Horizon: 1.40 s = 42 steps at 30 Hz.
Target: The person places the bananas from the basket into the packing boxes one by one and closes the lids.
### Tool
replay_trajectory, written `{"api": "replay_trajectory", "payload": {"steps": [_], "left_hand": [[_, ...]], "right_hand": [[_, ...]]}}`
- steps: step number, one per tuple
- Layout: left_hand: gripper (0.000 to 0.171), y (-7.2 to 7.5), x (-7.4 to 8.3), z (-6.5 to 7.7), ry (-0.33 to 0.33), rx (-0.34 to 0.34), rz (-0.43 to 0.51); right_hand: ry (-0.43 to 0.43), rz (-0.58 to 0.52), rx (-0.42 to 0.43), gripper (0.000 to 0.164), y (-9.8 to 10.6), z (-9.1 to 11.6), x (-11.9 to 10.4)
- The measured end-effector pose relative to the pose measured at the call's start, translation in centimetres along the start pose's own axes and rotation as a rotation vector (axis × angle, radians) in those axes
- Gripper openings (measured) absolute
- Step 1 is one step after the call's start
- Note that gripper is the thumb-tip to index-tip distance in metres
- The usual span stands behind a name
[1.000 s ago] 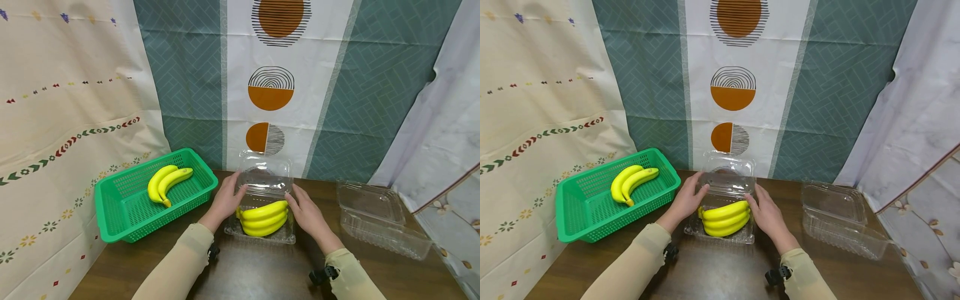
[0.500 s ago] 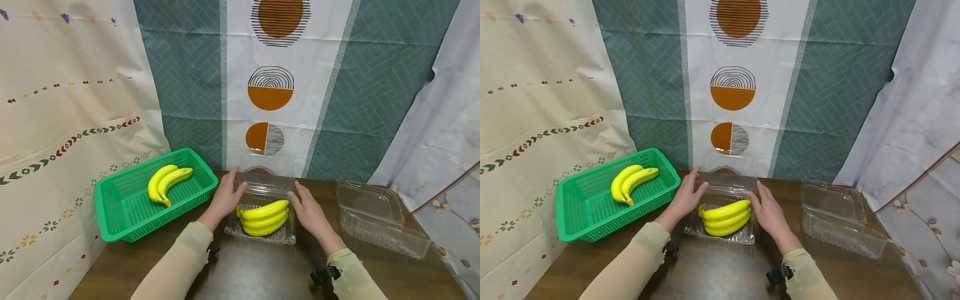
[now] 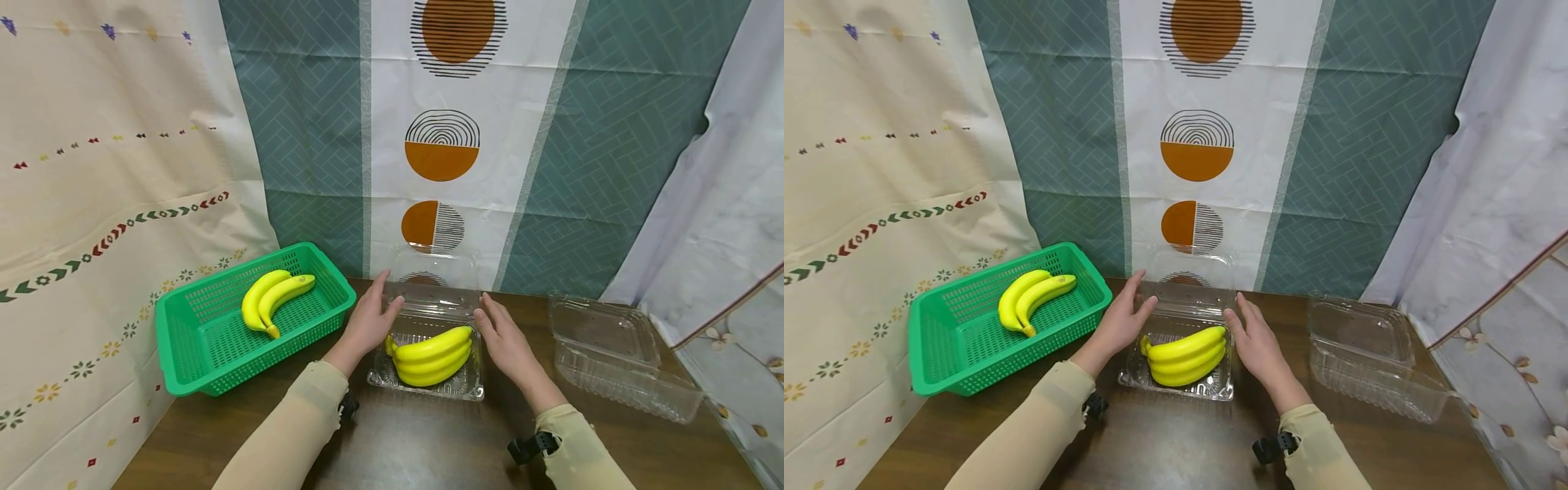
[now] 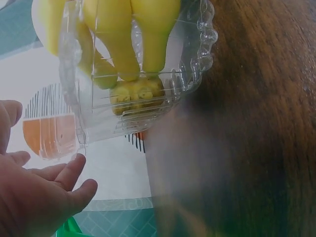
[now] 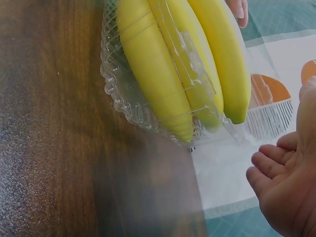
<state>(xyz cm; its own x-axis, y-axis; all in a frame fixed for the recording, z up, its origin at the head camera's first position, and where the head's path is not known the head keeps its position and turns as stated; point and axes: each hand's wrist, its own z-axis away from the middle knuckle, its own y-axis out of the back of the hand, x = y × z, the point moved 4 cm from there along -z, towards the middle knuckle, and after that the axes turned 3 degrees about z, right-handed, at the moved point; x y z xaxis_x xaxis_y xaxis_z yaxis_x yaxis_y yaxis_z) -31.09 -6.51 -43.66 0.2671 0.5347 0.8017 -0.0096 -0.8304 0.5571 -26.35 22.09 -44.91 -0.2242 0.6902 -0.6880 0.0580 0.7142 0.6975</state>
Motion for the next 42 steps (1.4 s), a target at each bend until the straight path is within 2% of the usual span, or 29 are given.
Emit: {"api": "replay_trajectory", "payload": {"steps": [13,20,25,33,42], "left_hand": [[0.078,-0.2,-0.3,-0.3,-0.005,-0.002,0.024],[0.084,0.0,0.0,-0.4,-0.036,0.032,0.055],[0.085,0.1,0.0,-0.3,-0.026,0.039,0.046],[0.084,0.5,0.4,0.5,0.005,0.029,0.070],[0.081,1.0,1.1,1.5,-0.017,0.039,0.048]], "right_hand": [[0.007,-0.047,0.027,0.072,0.3,-0.6,0.2],[0.011,-0.062,0.050,0.071,0.7,-0.7,0.0],[0.015,-0.069,0.050,0.070,0.8,-0.5,-0.1],[0.019,-0.070,0.063,0.065,1.0,0.0,-0.6],[0.026,-0.067,0.065,0.071,1.4,0.9,-1.2]]}}
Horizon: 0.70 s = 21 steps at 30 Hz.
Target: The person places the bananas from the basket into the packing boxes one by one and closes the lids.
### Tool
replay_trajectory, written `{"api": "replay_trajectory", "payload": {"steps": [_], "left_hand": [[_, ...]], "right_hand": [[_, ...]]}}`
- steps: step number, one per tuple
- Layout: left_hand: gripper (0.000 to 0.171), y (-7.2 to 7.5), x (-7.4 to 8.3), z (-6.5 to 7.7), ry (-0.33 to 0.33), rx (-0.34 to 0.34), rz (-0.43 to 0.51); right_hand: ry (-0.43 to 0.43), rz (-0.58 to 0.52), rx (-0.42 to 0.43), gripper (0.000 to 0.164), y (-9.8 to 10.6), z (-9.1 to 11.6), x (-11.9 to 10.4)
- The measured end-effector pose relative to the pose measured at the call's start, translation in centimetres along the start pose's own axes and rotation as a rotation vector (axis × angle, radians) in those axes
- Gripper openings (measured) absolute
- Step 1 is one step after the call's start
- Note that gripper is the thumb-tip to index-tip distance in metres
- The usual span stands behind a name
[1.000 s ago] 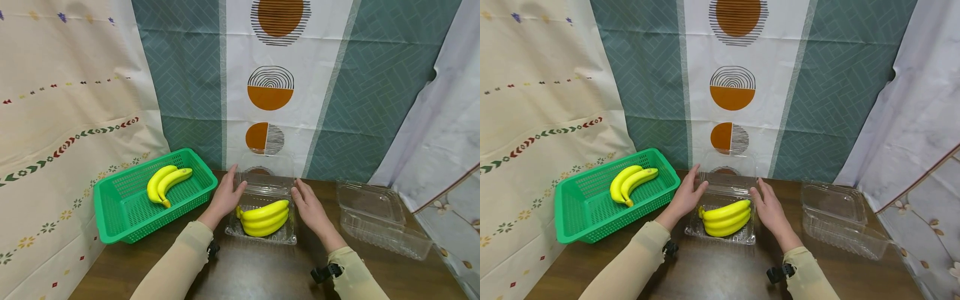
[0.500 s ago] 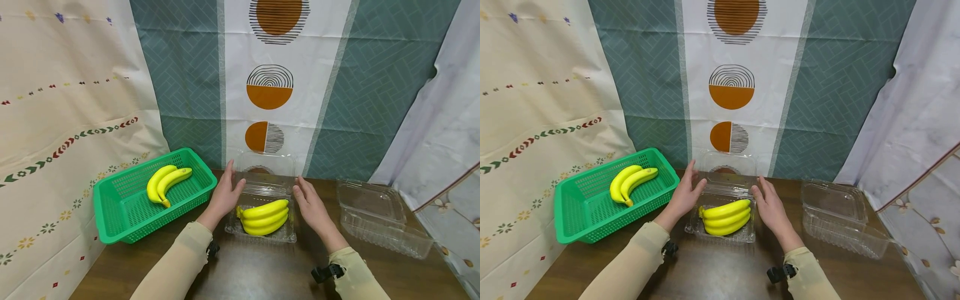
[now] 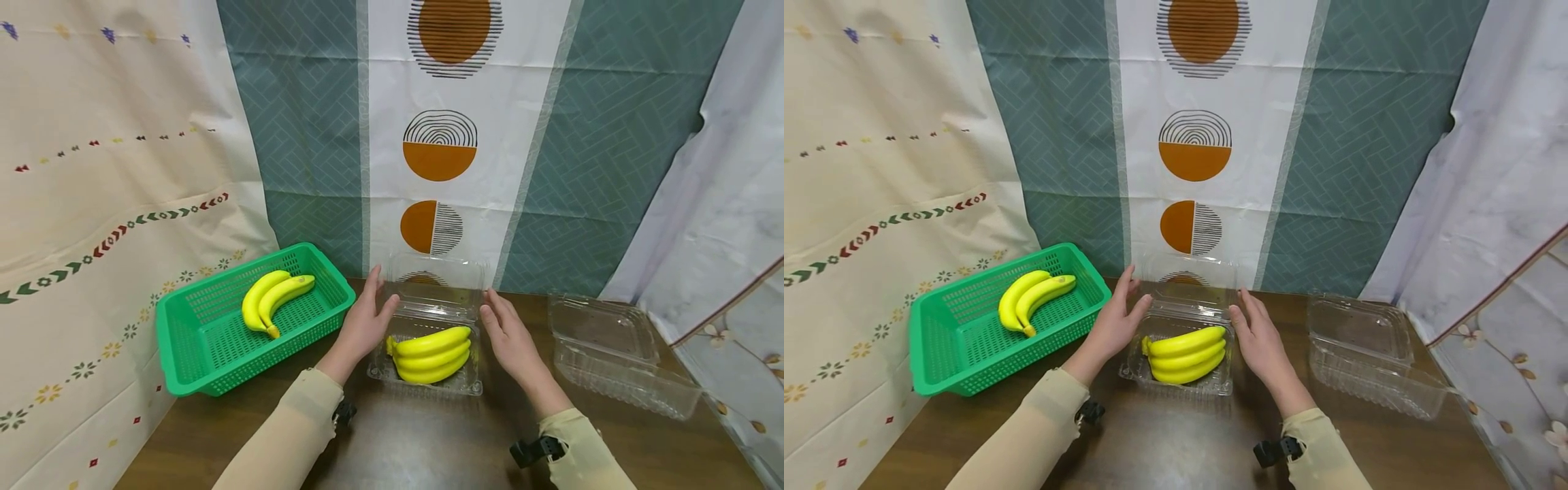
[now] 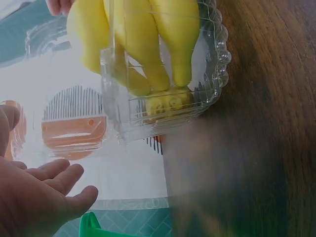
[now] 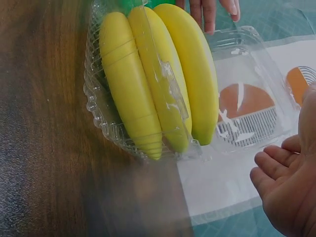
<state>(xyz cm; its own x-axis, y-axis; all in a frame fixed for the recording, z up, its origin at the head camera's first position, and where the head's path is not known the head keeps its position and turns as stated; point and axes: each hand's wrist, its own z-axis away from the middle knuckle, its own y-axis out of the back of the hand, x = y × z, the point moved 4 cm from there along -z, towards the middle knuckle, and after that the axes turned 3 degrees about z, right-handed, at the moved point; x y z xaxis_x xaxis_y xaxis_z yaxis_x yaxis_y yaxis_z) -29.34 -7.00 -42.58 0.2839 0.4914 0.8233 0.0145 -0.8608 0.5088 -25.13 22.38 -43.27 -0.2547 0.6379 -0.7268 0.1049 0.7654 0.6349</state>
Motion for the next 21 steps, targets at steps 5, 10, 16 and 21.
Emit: {"api": "replay_trajectory", "payload": {"steps": [5,10,16,21], "left_hand": [[0.080,0.4,0.3,0.5,-0.010,-0.004,0.005],[0.080,0.7,0.5,1.2,-0.012,-0.005,0.018],[0.078,0.8,0.4,2.2,-0.003,-0.002,0.018],[0.077,1.0,0.5,2.8,0.008,-0.003,0.015]], "right_hand": [[0.006,0.003,0.003,0.070,0.2,0.6,-0.6],[0.011,-0.011,0.002,0.069,0.3,1.1,-0.9],[0.018,-0.018,0.002,0.066,0.3,1.7,-1.0],[0.029,-0.003,0.007,0.067,0.3,2.2,-1.2]]}}
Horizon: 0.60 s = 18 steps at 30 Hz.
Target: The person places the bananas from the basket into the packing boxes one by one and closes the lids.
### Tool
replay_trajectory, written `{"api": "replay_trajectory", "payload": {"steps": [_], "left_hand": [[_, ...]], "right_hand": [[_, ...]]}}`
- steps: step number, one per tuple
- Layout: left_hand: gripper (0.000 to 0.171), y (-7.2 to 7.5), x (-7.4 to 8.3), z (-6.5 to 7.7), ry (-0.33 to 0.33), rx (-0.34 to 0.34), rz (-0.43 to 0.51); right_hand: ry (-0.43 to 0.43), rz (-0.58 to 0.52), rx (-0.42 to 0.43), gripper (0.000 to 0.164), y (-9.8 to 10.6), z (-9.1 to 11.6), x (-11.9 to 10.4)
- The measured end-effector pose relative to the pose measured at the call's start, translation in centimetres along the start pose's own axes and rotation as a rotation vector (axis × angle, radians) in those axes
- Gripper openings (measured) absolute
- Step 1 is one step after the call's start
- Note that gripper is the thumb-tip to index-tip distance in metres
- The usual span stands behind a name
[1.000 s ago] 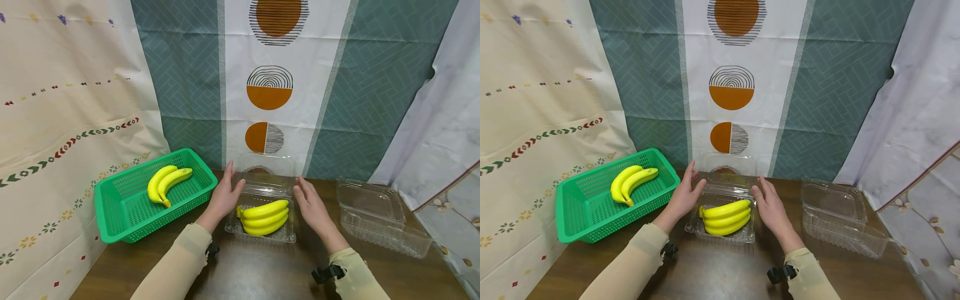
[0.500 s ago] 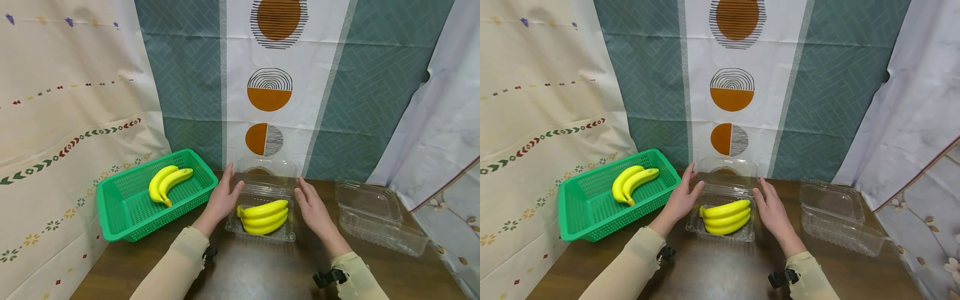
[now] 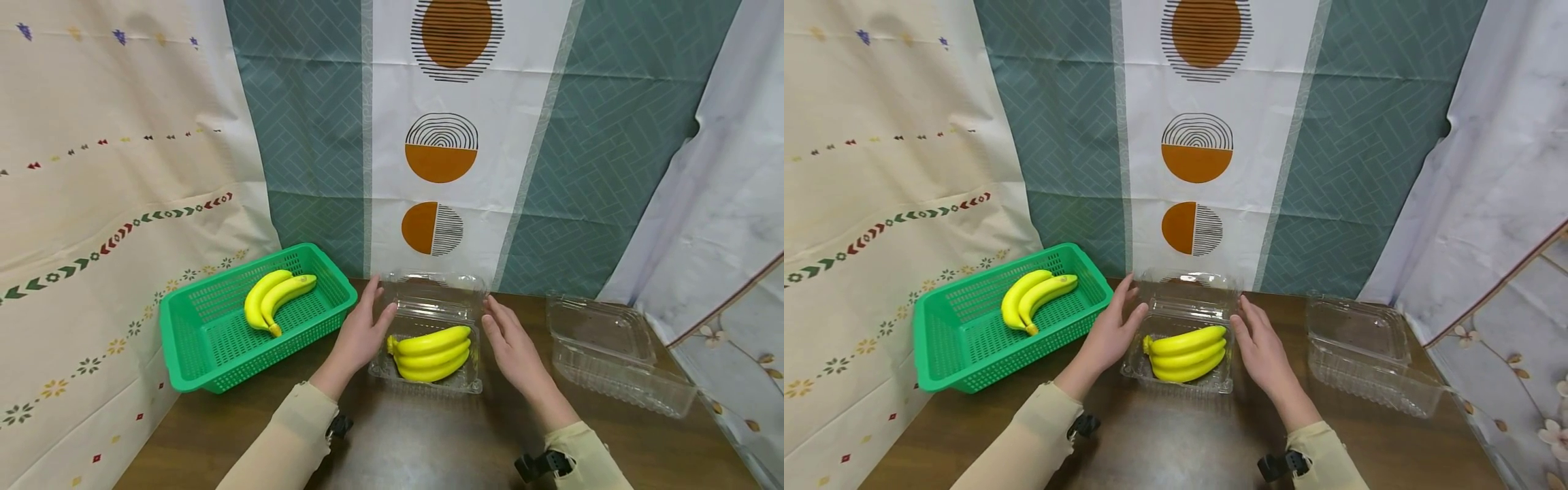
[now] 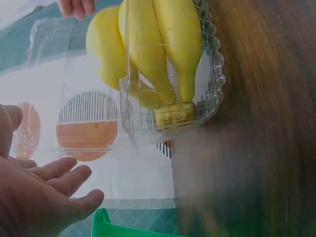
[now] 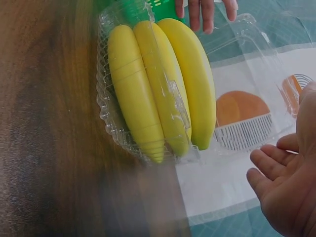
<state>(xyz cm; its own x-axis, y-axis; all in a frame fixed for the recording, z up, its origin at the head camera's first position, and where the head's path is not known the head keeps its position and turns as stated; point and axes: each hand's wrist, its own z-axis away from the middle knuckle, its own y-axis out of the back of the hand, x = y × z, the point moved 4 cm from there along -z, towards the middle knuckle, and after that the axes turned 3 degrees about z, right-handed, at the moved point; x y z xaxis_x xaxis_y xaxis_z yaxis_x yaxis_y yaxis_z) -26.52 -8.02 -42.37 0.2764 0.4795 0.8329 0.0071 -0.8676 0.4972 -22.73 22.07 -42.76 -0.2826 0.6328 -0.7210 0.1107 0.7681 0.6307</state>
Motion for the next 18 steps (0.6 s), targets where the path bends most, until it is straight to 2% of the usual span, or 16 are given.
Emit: {"api": "replay_trajectory", "payload": {"steps": [10,18], "left_hand": [[0.072,0.2,-0.2,1.0,-0.003,-0.027,-0.005],[0.075,-0.1,-0.6,1.5,-0.001,-0.051,0.003]], "right_hand": [[0.026,0.004,-0.002,0.061,-0.1,0.7,0.1],[0.021,0.003,-0.009,0.062,-0.2,1.0,0.3]]}}
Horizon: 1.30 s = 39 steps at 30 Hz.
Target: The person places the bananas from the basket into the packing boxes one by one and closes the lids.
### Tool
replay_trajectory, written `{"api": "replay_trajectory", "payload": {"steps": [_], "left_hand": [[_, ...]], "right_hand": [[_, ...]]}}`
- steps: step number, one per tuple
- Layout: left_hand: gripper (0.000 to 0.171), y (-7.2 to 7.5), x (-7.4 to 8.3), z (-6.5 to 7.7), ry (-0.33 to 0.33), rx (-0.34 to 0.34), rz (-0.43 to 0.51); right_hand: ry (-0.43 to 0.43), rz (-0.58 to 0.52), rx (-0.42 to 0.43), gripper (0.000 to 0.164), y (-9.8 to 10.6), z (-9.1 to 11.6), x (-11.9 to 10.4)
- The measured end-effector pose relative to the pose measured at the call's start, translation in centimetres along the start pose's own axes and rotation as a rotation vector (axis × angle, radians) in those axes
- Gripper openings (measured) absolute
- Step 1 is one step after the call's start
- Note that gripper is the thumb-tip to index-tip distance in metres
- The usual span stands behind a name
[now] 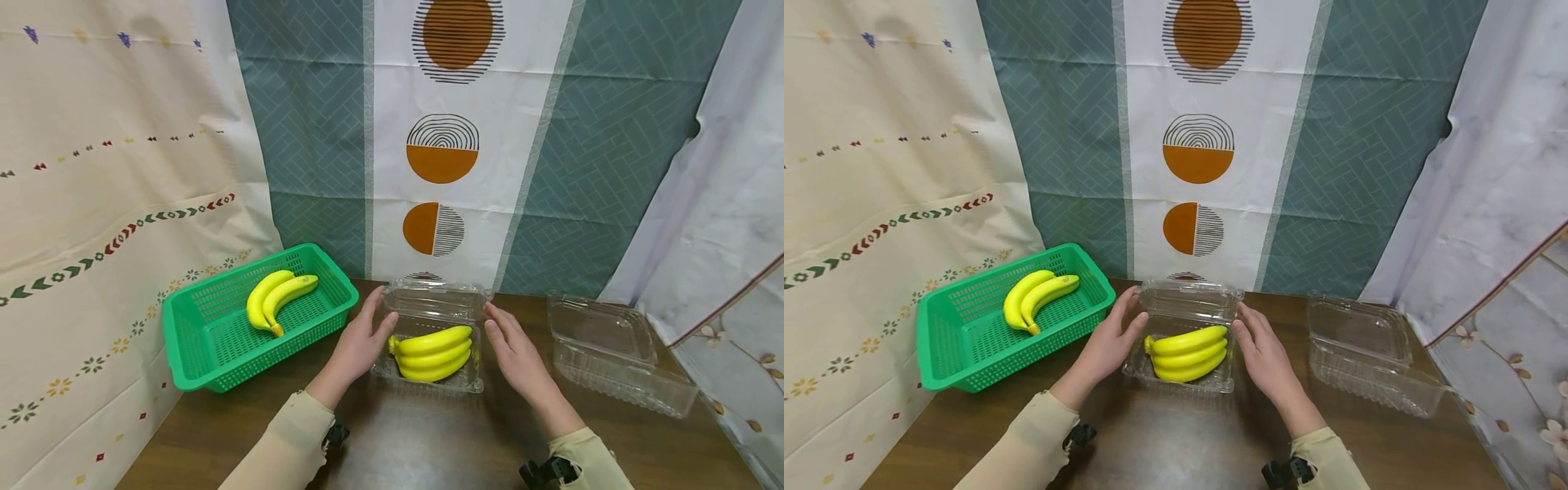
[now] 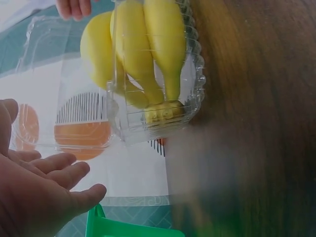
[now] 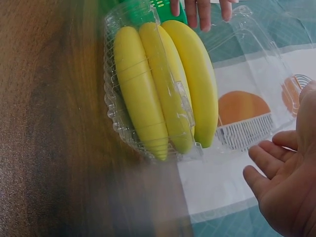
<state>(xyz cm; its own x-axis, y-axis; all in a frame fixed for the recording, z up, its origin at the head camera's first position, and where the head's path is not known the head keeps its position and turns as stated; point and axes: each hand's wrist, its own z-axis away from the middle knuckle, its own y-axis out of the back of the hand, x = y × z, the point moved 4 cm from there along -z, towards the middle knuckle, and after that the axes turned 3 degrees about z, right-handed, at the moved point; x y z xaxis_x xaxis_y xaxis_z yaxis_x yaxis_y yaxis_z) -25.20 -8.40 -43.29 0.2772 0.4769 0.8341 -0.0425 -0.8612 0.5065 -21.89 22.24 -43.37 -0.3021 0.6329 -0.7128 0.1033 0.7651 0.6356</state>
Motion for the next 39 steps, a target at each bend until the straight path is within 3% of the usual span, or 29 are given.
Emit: {"api": "replay_trajectory", "payload": {"steps": [17,24,32,39], "left_hand": [[0.085,-0.3,-0.8,0.0,0.005,-0.064,0.038],[0.085,-0.5,-1.2,-0.3,0.000,-0.084,0.023],[0.083,-0.6,-1.5,-0.2,0.026,-0.086,0.016],[0.080,-0.5,-1.8,0.2,0.054,-0.109,0.011]], "right_hand": [[0.002,-0.041,-0.013,0.059,-0.6,-0.3,0.7],[-0.048,-0.045,-0.049,0.062,-0.6,-0.4,1.2],[-0.066,-0.038,-0.053,0.065,-0.6,-0.1,1.7],[-0.052,-0.049,-0.071,0.057,-0.7,0.5,2.1]]}}
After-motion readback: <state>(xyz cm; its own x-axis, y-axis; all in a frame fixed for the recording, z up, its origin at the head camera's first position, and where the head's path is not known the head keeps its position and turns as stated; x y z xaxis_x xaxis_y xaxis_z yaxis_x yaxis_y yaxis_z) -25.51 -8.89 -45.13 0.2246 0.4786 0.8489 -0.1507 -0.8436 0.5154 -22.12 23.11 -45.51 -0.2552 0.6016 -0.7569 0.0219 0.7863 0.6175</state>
